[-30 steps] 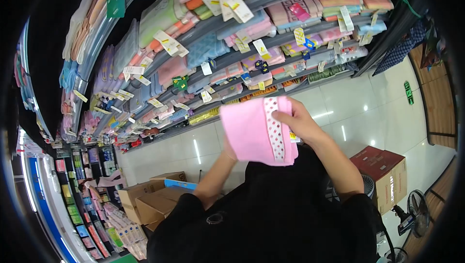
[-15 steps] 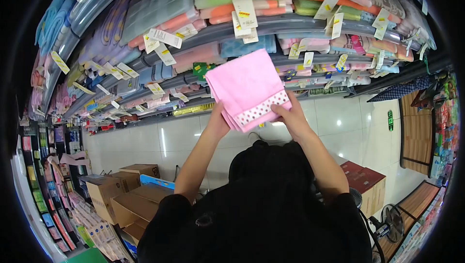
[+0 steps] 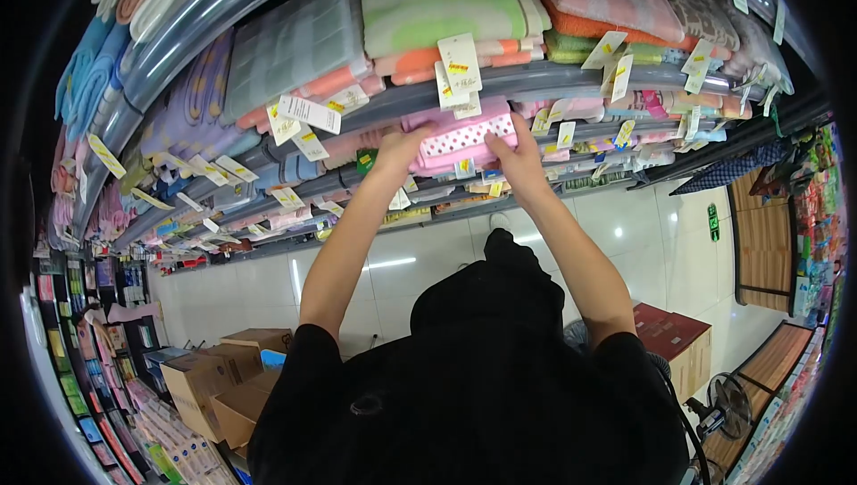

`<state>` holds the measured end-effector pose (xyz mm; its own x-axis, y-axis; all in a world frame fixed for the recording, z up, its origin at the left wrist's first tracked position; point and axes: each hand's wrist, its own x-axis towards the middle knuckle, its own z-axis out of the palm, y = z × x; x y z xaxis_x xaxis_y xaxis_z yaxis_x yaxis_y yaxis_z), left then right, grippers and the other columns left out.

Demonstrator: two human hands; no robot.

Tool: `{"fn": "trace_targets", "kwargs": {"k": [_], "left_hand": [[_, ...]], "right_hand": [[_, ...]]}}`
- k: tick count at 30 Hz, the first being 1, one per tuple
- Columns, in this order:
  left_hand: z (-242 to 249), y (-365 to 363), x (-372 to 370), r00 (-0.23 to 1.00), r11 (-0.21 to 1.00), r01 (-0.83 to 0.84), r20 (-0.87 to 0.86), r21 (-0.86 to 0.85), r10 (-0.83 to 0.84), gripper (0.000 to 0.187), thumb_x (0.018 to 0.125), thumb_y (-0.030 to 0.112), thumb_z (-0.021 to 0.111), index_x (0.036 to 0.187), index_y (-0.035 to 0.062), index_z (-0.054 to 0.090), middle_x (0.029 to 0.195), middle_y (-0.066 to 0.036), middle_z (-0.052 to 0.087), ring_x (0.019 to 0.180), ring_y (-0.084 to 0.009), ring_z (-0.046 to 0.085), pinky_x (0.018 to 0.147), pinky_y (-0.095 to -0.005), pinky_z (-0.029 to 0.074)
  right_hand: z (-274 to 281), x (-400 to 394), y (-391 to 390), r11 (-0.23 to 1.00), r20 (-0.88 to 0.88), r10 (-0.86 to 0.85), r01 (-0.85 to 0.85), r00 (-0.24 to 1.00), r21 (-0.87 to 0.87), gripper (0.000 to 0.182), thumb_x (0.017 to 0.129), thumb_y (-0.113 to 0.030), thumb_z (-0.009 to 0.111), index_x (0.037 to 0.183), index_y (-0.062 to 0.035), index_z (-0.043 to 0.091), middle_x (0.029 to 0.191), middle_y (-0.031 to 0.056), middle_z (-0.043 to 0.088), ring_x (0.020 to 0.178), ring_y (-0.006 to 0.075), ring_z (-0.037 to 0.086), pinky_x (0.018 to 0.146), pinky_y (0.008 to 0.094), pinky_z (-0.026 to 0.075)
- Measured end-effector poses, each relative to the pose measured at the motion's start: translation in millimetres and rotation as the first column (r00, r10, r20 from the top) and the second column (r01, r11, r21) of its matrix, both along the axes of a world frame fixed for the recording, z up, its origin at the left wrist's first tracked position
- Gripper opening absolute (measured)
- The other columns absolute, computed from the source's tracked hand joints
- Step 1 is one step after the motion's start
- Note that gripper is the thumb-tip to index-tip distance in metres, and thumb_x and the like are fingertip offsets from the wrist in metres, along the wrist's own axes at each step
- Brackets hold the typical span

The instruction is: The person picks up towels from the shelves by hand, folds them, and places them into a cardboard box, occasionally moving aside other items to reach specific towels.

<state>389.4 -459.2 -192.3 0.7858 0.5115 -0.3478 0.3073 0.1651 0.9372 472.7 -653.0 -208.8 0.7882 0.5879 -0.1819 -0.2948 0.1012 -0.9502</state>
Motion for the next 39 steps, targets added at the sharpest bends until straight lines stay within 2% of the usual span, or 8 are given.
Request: {"fn": "trace_targets", "kwargs": {"k": [10,17,25,28,29,33,35,39], "left_hand": [[-44.8,35.9,57.5,0.998,0.724,-0.031,0.056,0.689,-0.010,0.032,0.090,0.018,0.055,0.119,0.0035,0.060,0.121,-0.013,0.062,0.109,-0.0291,0.060,0.094,-0.0381,0.045],[-58.3,36.0,56.9,0.985,0.348,-0.083,0.130,0.934,-0.116,0.032,0.093,0.020,0.051,0.118,0.0046,0.061,0.120,-0.015,0.063,0.111,-0.0318,0.059,0.095,-0.0395,0.044],[-36.0,29.1,45.3,0.992,0.489,0.111,-0.122,0.865,-0.008,0.029,0.092,0.021,0.048,0.111,0.0061,0.064,0.114,-0.021,0.063,0.107,-0.0379,0.059,0.091,-0.0456,0.046],[-43.3,22.8,36.2,0.991,0.380,0.076,-0.112,0.922,0.074,0.029,0.090,0.023,0.052,0.110,0.0050,0.064,0.112,-0.022,0.063,0.106,-0.0397,0.058,0.089,-0.0469,0.046],[-42.7,23.4,37.9,0.976,0.538,0.122,-0.200,0.834,0.089,0.031,0.087,0.023,0.055,0.110,0.0032,0.063,0.111,-0.022,0.063,0.105,-0.0409,0.058,0.088,-0.0468,0.046],[-25.5,10.8,21.9,0.929,0.559,0.266,-0.364,0.785,0.069,0.033,0.084,0.022,0.058,0.111,0.0050,0.065,0.114,-0.023,0.062,0.110,-0.0373,0.057,0.092,-0.0471,0.043],[-18.8,-14.5,0.0,0.995,0.015,0.092,-0.092,0.996,-0.029,0.036,0.081,0.013,0.058,0.116,0.0068,0.064,0.127,-0.019,0.055,0.120,-0.0352,0.050,0.097,-0.0495,0.039],[-49.4,-33.5,-0.4,0.962,-0.054,0.048,-0.061,0.997,-0.265,0.052,0.077,0.004,0.057,0.128,0.0133,0.057,0.140,-0.015,0.045,0.128,-0.0370,0.042,0.101,-0.0512,0.034]], "right_hand": [[-20.4,53.0,53.6,0.994,-0.131,-0.092,0.084,0.987,-0.068,0.036,0.094,-0.006,0.054,0.128,-0.0050,0.040,0.120,0.0121,0.056,0.101,0.0212,0.063,0.075,0.0316,0.060],[-16.8,36.8,32.3,0.986,0.104,-0.082,0.095,0.991,-0.134,0.059,0.084,-0.001,0.061,0.133,-0.0058,0.030,0.102,0.0140,0.062,0.065,0.0201,0.068,0.051,0.0274,0.053],[-25.6,16.6,58.9,0.939,0.472,-0.211,0.311,0.856,-0.145,0.056,0.071,-0.005,0.074,0.117,-0.0027,0.043,0.092,0.0136,0.067,0.073,0.0226,0.068,0.064,0.0344,0.053],[-33.0,16.6,60.4,0.924,0.461,-0.156,0.294,0.873,-0.245,0.051,0.070,-0.005,0.074,0.112,-0.0018,0.046,0.091,0.0133,0.067,0.076,0.0225,0.069,0.069,0.0350,0.052],[-39.4,17.2,64.7,0.935,0.448,-0.193,0.302,0.873,-0.187,0.047,0.071,-0.005,0.074,0.110,-0.0016,0.047,0.086,0.0138,0.068,0.076,0.0235,0.069,0.070,0.0356,0.052],[-46.2,14.5,57.6,0.903,0.449,-0.130,0.293,0.884,-0.316,0.045,0.072,-0.008,0.075,0.109,-0.0010,0.049,0.077,0.0145,0.070,0.075,0.0239,0.069,0.070,0.0358,0.052],[-48.4,15.0,51.3,0.898,0.427,-0.116,0.278,0.897,-0.340,0.044,0.072,-0.008,0.075,0.107,-0.0002,0.049,0.078,0.0149,0.070,0.075,0.0235,0.069,0.070,0.0352,0.052],[-58.4,19.2,41.4,0.897,0.382,-0.093,0.243,0.919,-0.368,0.040,0.073,-0.008,0.075,0.104,0.0013,0.051,0.077,0.0142,0.070,0.074,0.0205,0.068,0.068,0.0326,0.051]]}}
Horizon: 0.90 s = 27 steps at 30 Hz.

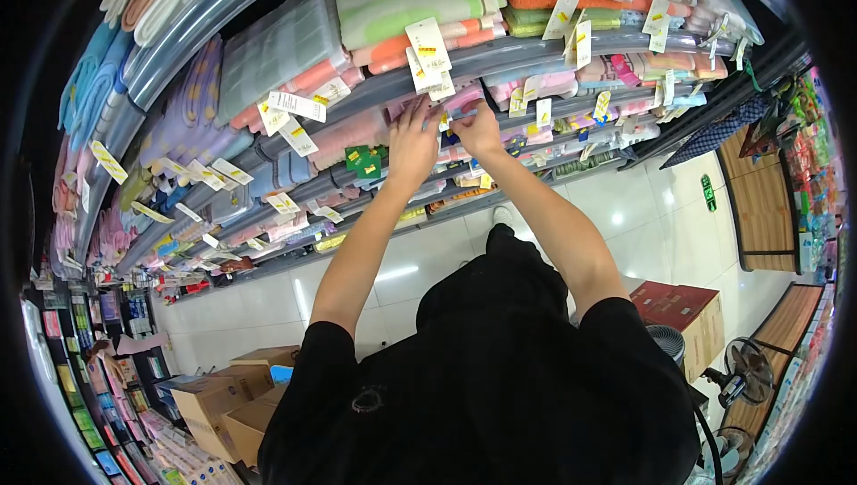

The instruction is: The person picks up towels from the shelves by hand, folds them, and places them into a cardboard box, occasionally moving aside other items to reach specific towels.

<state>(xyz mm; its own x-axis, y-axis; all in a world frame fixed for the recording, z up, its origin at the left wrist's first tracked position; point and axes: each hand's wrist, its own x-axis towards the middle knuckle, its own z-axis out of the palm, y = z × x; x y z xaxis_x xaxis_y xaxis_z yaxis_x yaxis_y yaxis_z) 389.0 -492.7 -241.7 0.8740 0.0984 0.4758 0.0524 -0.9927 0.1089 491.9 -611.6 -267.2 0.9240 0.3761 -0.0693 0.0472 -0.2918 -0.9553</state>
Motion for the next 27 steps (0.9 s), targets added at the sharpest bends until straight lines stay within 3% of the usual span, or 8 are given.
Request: {"fn": "trace_targets", "kwargs": {"k": [8,15,17,18,20,21,23,27], "left_hand": [[1.7,-17.7,-17.2,1.000,0.999,-0.017,-0.007,0.033,0.017,0.058,0.073,0.004,0.060,0.131,0.0132,0.054,0.143,-0.015,0.040,0.130,-0.0364,0.038,0.103,-0.0502,0.033],[8.2,-36.1,-15.8,0.997,0.997,-0.071,0.022,-0.010,0.071,0.038,0.075,0.009,0.064,0.113,0.0089,0.064,0.137,-0.014,0.045,0.128,-0.0338,0.039,0.101,-0.0451,0.034],[8.9,-47.1,-9.4,0.913,0.880,-0.404,-0.057,-0.249,0.403,0.028,0.080,0.013,0.067,0.107,0.0057,0.065,0.120,-0.014,0.058,0.111,-0.0287,0.055,0.087,-0.0413,0.044],[3.4,-44.9,0.4,0.917,0.888,-0.396,-0.052,-0.234,0.395,0.028,0.080,0.013,0.067,0.107,0.0057,0.065,0.120,-0.014,0.058,0.111,-0.0287,0.055,0.087,-0.0413,0.044],[-19.3,-42.2,12.3,0.894,0.484,-0.386,-0.190,-0.785,0.405,0.024,0.084,0.018,0.069,0.101,0.0025,0.065,0.098,-0.010,0.068,0.083,-0.0191,0.063,0.063,-0.0330,0.047],[-27.4,-44.2,14.9,0.894,0.489,-0.391,-0.196,-0.780,0.403,0.024,0.084,0.018,0.069,0.101,0.0025,0.065,0.098,-0.010,0.068,0.083,-0.0191,0.063,0.063,-0.0330,0.047],[-22.6,-47.9,22.9,0.900,-0.069,-0.153,-0.168,-0.986,0.402,0.023,0.085,0.018,0.069,0.101,0.0009,0.065,0.083,-0.006,0.069,0.066,-0.0107,0.060,0.049,-0.0255,0.040],[-28.9,-45.5,13.3,0.895,-0.225,-0.198,-0.269,-0.954,0.355,0.017,0.087,0.015,0.066,0.100,0.0031,0.065,0.087,-0.004,0.067,0.070,-0.0081,0.059,0.051,-0.0215,0.038]], "right_hand": [[-1.2,2.5,-9.3,0.997,-0.150,0.038,-0.029,0.988,0.067,0.039,0.074,-0.006,0.075,0.105,0.0012,0.052,0.080,0.0128,0.069,0.071,0.0170,0.064,0.066,0.0317,0.050],[-10.2,7.6,-7.6,0.960,-0.205,0.116,-0.057,0.972,0.275,0.039,0.075,0.001,0.068,0.109,0.0031,0.049,0.084,0.0106,0.065,0.072,0.0140,0.059,0.062,0.0271,0.047],[-3.9,9.6,-11.6,0.970,-0.251,0.166,-0.112,0.954,0.216,0.038,0.075,0.003,0.068,0.108,0.0033,0.049,0.087,0.0113,0.064,0.078,0.0153,0.060,0.068,0.0281,0.049],[0.8,8.9,-12.3,0.962,-0.259,0.175,-0.109,0.950,0.250,0.038,0.075,0.004,0.068,0.107,0.0030,0.049,0.087,0.0109,0.064,0.078,0.0152,0.060,0.068,0.0282,0.049],[2.5,9.8,-17.1,0.950,-0.260,0.200,-0.121,0.945,0.289,0.034,0.076,0.004,0.067,0.104,0.0020,0.049,0.085,0.0101,0.064,0.076,0.0143,0.061,0.065,0.0273,0.048],[-0.2,10.0,-19.8,0.949,-0.267,0.198,-0.115,0.943,0.295,0.034,0.076,0.004,0.067,0.104,0.0020,0.049,0.085,0.0101,0.064,0.076,0.0143,0.061,0.065,0.0273,0.048],[-3.2,15.7,-18.3,0.924,-0.251,0.250,-0.152,0.935,0.351,0.032,0.076,0.004,0.067,0.103,0.0009,0.050,0.084,0.0101,0.064,0.075,0.0138,0.060,0.062,0.0263,0.048],[-24.4,9.2,-46.7,0.910,-0.103,0.342,-0.301,0.934,0.285,0.027,0.077,0.002,0.067,0.097,-0.0006,0.050,0.081,0.0068,0.063,0.072,0.0113,0.059,0.061,0.0254,0.047]]}}
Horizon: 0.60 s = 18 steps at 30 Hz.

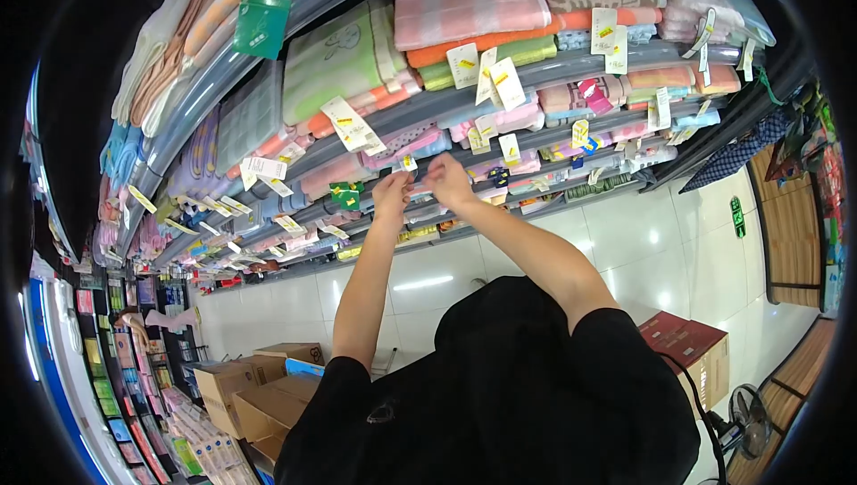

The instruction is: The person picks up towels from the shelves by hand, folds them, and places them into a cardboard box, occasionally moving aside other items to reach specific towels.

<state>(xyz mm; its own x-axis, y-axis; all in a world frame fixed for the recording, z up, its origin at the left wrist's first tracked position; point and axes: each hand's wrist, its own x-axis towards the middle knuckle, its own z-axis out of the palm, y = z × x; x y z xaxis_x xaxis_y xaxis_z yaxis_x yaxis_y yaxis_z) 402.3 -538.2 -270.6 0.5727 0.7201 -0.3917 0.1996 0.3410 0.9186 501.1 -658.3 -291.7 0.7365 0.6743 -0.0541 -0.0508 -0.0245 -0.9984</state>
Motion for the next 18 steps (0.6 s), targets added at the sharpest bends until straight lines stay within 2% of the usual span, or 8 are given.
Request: {"fn": "trace_targets", "kwargs": {"k": [2,4,6,7,11,13,16,18], "left_hand": [[0.6,-8.4,-12.8,1.000,0.999,0.002,-0.031,0.040,-0.001,0.015,0.089,0.016,0.063,0.097,0.0040,0.064,0.085,-0.003,0.065,0.072,-0.0077,0.058,0.054,-0.0212,0.038],[-16.5,-17.4,-36.5,1.000,1.000,0.014,-0.013,0.023,-0.013,0.018,0.089,0.019,0.062,0.099,0.0046,0.065,0.087,-0.004,0.068,0.076,-0.0088,0.060,0.058,-0.0235,0.040],[-23.1,-44.2,-59.1,0.997,0.998,-0.055,-0.052,0.036,0.057,0.017,0.089,0.019,0.062,0.097,0.0055,0.065,0.083,-0.002,0.066,0.074,-0.0086,0.060,0.057,-0.0230,0.039],[-24.5,-59.4,-74.2,0.999,1.000,-0.013,-0.036,-0.015,0.013,0.013,0.093,0.021,0.059,0.092,0.0088,0.063,0.079,0.000,0.061,0.073,-0.0081,0.057,0.059,-0.0220,0.039],[-70.8,-122.4,-135.8,0.975,0.989,-0.109,-0.204,-0.103,0.086,0.017,0.094,0.027,0.058,0.088,0.0113,0.062,0.076,0.000,0.062,0.069,-0.0093,0.058,0.057,-0.0223,0.040],[-101.5,-157.6,-165.4,0.933,0.977,-0.179,-0.334,-0.115,0.132,0.017,0.092,0.027,0.060,0.089,0.0102,0.062,0.078,-0.002,0.063,0.070,-0.0095,0.060,0.055,-0.0219,0.040],[-136.4,-209.2,-205.0,0.862,0.948,-0.297,-0.459,-0.115,0.214,0.017,0.092,0.023,0.059,0.086,0.0075,0.063,0.075,-0.003,0.064,0.068,-0.0109,0.063,0.053,-0.0236,0.042],[-161.5,-234.2,-227.6,0.857,0.948,-0.302,-0.464,-0.097,0.226,0.016,0.091,0.021,0.060,0.087,0.0061,0.064,0.075,-0.003,0.065,0.065,-0.0115,0.063,0.051,-0.0241,0.042]], "right_hand": [[-42.8,-14.1,-28.1,0.984,0.031,0.068,-0.073,0.997,0.165,0.026,0.076,-0.007,0.071,0.096,-0.0015,0.055,0.082,0.0082,0.064,0.070,0.0152,0.062,0.064,0.0280,0.049],[-47.6,-19.8,-83.7,0.983,0.139,0.183,-0.185,0.973,-0.001,0.023,0.078,-0.009,0.072,0.093,-0.0014,0.056,0.080,0.0079,0.064,0.069,0.0152,0.062,0.061,0.0278,0.049],[-47.8,-17.7,-136.9,0.959,-0.135,0.240,-0.256,0.961,-0.122,0.019,0.081,-0.010,0.070,0.092,-0.0009,0.057,0.079,0.0079,0.065,0.069,0.0145,0.063,0.056,0.0277,0.050],[-61.8,-14.9,-160.7,0.952,-0.172,0.231,-0.259,0.958,-0.162,0.018,0.083,-0.010,0.069,0.092,-0.0005,0.057,0.078,0.0082,0.065,0.069,0.0146,0.064,0.055,0.0279,0.050],[-116.0,4.2,-250.2,0.946,-0.245,0.175,-0.232,0.954,-0.226,0.014,0.084,-0.009,0.066,0.091,0.0003,0.057,0.077,0.0095,0.066,0.067,0.0150,0.064,0.053,0.0278,0.050],[-142.1,18.3,-283.3,0.916,-0.229,0.053,-0.139,0.972,-0.376,0.011,0.083,-0.007,0.063,0.090,0.0006,0.058,0.075,0.0093,0.066,0.064,0.0148,0.062,0.053,0.0278,0.050],[-143.2,32.1,-307.0,0.865,-0.281,0.026,-0.162,0.959,-0.475,0.005,0.084,-0.003,0.061,0.086,-0.0001,0.057,0.077,0.0083,0.065,0.066,0.0134,0.063,0.052,0.0267,0.049],[-155.7,36.1,-310.3,0.829,-0.235,0.113,-0.222,0.965,-0.513,0.007,0.085,-0.006,0.060,0.085,0.0016,0.058,0.073,0.0092,0.065,0.062,0.0138,0.061,0.052,0.0275,0.049]]}}
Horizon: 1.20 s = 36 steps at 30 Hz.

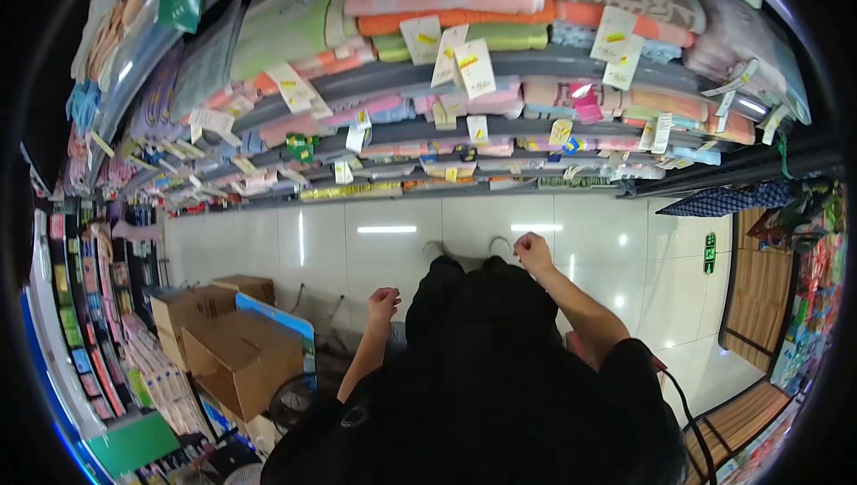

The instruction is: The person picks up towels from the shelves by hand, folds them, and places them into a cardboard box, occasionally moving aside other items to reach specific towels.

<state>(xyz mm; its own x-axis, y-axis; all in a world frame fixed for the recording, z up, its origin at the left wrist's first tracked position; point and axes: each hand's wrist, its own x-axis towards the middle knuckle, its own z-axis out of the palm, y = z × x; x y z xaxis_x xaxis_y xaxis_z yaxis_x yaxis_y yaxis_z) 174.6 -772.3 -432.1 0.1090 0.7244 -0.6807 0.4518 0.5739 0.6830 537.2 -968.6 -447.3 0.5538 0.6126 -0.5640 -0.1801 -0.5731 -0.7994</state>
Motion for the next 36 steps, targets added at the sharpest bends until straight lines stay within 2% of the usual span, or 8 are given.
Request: {"fn": "trace_targets", "kwargs": {"k": [6,8,10,17,24,26,33,36], "left_hand": [[-5.0,-53.5,-25.5,0.998,0.999,-0.014,-0.056,-0.041,0.012,0.022,0.092,0.020,0.059,0.085,-0.0002,0.065,0.076,-0.007,0.067,0.061,-0.0130,0.062,0.050,-0.0267,0.044],[-6.1,-61.7,-25.9,0.992,0.991,0.113,-0.070,0.078,-0.108,0.022,0.090,0.019,0.061,0.084,-0.0014,0.065,0.073,-0.007,0.067,0.060,-0.0133,0.061,0.052,-0.0268,0.046],[-6.9,-65.4,-26.0,0.982,0.981,0.164,-0.109,0.108,-0.152,0.021,0.088,0.018,0.063,0.083,-0.0017,0.065,0.072,-0.007,0.067,0.060,-0.0132,0.061,0.054,-0.0269,0.047],[7.2,-64.1,-15.3,0.946,0.908,0.312,-0.186,0.280,-0.267,0.015,0.083,0.014,0.066,0.083,-0.0011,0.066,0.069,-0.008,0.066,0.060,-0.0135,0.062,0.057,-0.0279,0.049],[0.4,-58.6,-28.3,0.958,0.948,0.247,-0.197,0.202,-0.208,0.013,0.082,0.011,0.063,0.082,-0.0017,0.066,0.070,-0.006,0.066,0.063,-0.0116,0.061,0.060,-0.0265,0.050],[-10.6,-58.3,-38.5,0.950,0.955,0.238,-0.249,0.179,-0.190,0.018,0.080,0.014,0.067,0.084,-0.0031,0.066,0.073,-0.013,0.068,0.067,-0.0210,0.068,0.063,-0.0316,0.052],[2.5,-40.6,-47.5,0.931,0.962,0.223,-0.327,0.161,-0.161,0.019,0.076,0.014,0.067,0.084,-0.0043,0.067,0.074,-0.014,0.069,0.070,-0.0252,0.069,0.066,-0.0334,0.053],[8.1,-28.5,-65.2,0.946,0.969,0.195,-0.290,0.153,-0.145,0.026,0.078,0.009,0.063,0.099,-0.0055,0.065,0.086,-0.017,0.069,0.072,-0.0256,0.068,0.064,-0.0347,0.053]], "right_hand": [[-10.3,-22.5,47.3,0.978,0.018,0.209,-0.209,0.978,-0.004,0.014,0.086,-0.012,0.060,0.089,0.0022,0.059,0.075,0.0102,0.066,0.064,0.0155,0.062,0.054,0.0292,0.050],[-24.0,-38.8,66.2,0.959,0.114,0.266,-0.275,0.957,0.069,0.015,0.086,-0.013,0.061,0.090,0.0022,0.059,0.076,0.0099,0.066,0.066,0.0164,0.063,0.055,0.0295,0.050],[-26.2,-53.9,80.3,0.948,0.063,0.284,-0.290,0.957,0.133,0.020,0.081,-0.020,0.063,0.090,-0.0015,0.064,0.081,0.0136,0.068,0.075,0.0269,0.066,0.069,0.0368,0.051],[0.4,-77.4,76.0,0.860,0.169,0.486,-0.504,0.857,0.083,0.018,0.088,-0.020,0.060,0.092,-0.0021,0.060,0.076,0.0078,0.066,0.066,0.0185,0.063,0.063,0.0345,0.050],[-20.5,-64.8,52.4,0.887,0.015,0.458,-0.456,0.889,-0.075,0.022,0.085,-0.022,0.062,0.093,-0.0009,0.064,0.085,0.0128,0.069,0.080,0.0262,0.067,0.074,0.0352,0.051],[-23.0,-61.6,53.5,0.898,0.067,0.440,-0.437,0.896,-0.058,0.018,0.088,-0.016,0.060,0.094,0.0011,0.062,0.077,0.0108,0.067,0.068,0.0181,0.065,0.059,0.0297,0.053],[-34.2,-69.4,78.9,0.873,0.165,0.487,-0.479,0.858,-0.085,0.018,0.088,-0.016,0.061,0.093,0.0011,0.062,0.076,0.0104,0.067,0.065,0.0175,0.065,0.058,0.0301,0.052],[-25.8,-83.9,97.7,0.859,0.178,0.512,-0.502,0.840,-0.101,0.018,0.088,-0.015,0.060,0.092,0.0016,0.062,0.074,0.0105,0.066,0.062,0.0176,0.064,0.058,0.0304,0.052]]}}
